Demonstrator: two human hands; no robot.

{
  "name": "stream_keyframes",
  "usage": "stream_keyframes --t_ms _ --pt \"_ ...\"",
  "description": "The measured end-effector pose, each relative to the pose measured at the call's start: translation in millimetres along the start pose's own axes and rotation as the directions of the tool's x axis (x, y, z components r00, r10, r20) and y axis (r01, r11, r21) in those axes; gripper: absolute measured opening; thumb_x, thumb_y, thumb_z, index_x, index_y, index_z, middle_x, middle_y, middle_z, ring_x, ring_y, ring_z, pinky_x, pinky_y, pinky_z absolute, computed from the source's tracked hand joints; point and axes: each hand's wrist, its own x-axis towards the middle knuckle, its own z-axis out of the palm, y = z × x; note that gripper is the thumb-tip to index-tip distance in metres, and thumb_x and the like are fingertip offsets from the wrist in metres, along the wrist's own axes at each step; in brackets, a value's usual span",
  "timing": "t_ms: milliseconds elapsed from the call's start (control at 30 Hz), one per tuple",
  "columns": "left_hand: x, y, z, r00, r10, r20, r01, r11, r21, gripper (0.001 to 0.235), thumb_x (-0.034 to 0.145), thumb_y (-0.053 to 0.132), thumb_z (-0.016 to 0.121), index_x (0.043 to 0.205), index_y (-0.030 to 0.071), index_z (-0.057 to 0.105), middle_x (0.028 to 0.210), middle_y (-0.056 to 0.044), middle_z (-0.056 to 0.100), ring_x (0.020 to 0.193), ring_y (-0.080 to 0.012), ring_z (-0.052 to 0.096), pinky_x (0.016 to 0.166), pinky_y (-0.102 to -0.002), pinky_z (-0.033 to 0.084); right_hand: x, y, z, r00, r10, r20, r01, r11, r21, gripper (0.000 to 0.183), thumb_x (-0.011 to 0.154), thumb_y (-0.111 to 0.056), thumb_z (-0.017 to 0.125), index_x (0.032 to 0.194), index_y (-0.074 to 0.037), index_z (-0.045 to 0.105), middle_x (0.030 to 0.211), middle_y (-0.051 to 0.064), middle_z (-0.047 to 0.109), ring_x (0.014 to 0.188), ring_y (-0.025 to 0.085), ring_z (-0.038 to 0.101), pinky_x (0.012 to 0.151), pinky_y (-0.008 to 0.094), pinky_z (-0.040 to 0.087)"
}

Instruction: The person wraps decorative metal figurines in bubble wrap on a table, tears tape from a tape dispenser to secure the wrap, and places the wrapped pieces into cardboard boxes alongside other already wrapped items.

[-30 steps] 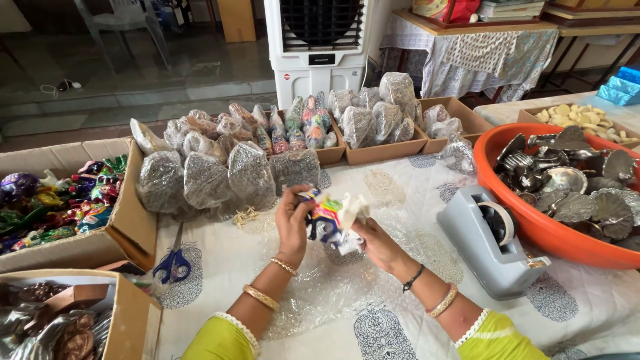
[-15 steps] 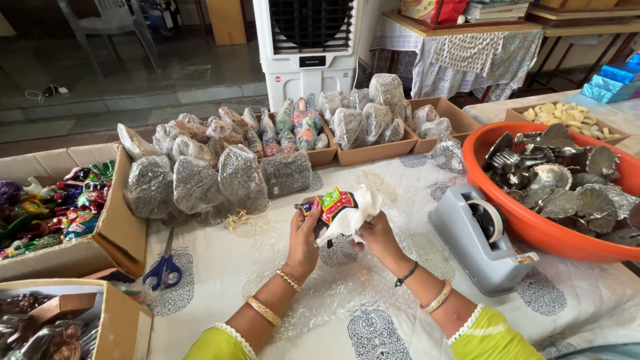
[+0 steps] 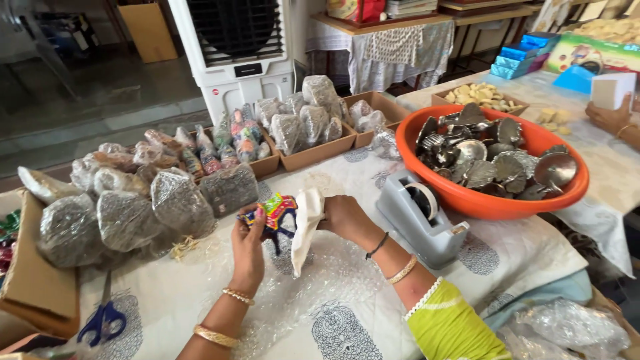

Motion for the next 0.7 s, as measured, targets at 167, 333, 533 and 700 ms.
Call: stream_keyframes --t_ms 167,333,533,700 --pt "17 12 -19 0.995 -0.051 -0.084 0.047 0.998 -0.047 0.023 0.099 0.022 0.067 0.112 0.005 0.06 0.096 -0.003 0.068 0.083 -0.0107 0.066 0.069 -0.027 0.053 1 40 -9 0.983 0.08 -0.166 -0.074 0.996 0.046 0.027 0.08 -0.029 0.082 0.097 -0.01 0.073 0.089 0.011 0.076 0.077 0.026 0.075 0.072 0.039 0.06" --pt "26 9 -38 0.995 -0.062 -0.08 0.061 0.998 -0.003 0.023 0.097 0.02 0.067 0.113 0.004 0.063 0.097 -0.002 0.07 0.082 -0.0076 0.067 0.068 -0.023 0.052 -11 59 -16 0.97 0.158 -0.186 -0.21 0.929 -0.306 0.04 0.081 -0.012 0.074 0.12 -0.005 0.065 0.113 0.016 0.067 0.102 0.032 0.066 0.077 0.04 0.057" --pt "24 -13 -46 0.993 -0.1 0.068 0.087 0.98 0.178 0.021 0.1 0.017 0.064 0.116 0.003 0.063 0.095 -0.004 0.066 0.08 -0.0094 0.062 0.068 -0.024 0.05 -14 73 -4 0.988 0.107 -0.109 -0.147 0.85 -0.505 0.053 0.087 0.0 0.06 0.138 -0.013 0.059 0.132 0.012 0.051 0.114 0.032 0.047 0.098 0.045 0.04" --pt "21 -12 -46 0.942 -0.195 0.273 0.122 0.957 0.265 0.022 0.1 0.016 0.063 0.12 0.007 0.064 0.1 -0.002 0.066 0.089 -0.0072 0.06 0.078 -0.024 0.051 -6 27 -23 0.977 0.031 -0.209 -0.082 0.967 -0.239 0.052 0.077 0.002 0.063 0.127 -0.01 0.06 0.131 0.012 0.048 0.122 0.034 0.045 0.102 0.048 0.038"
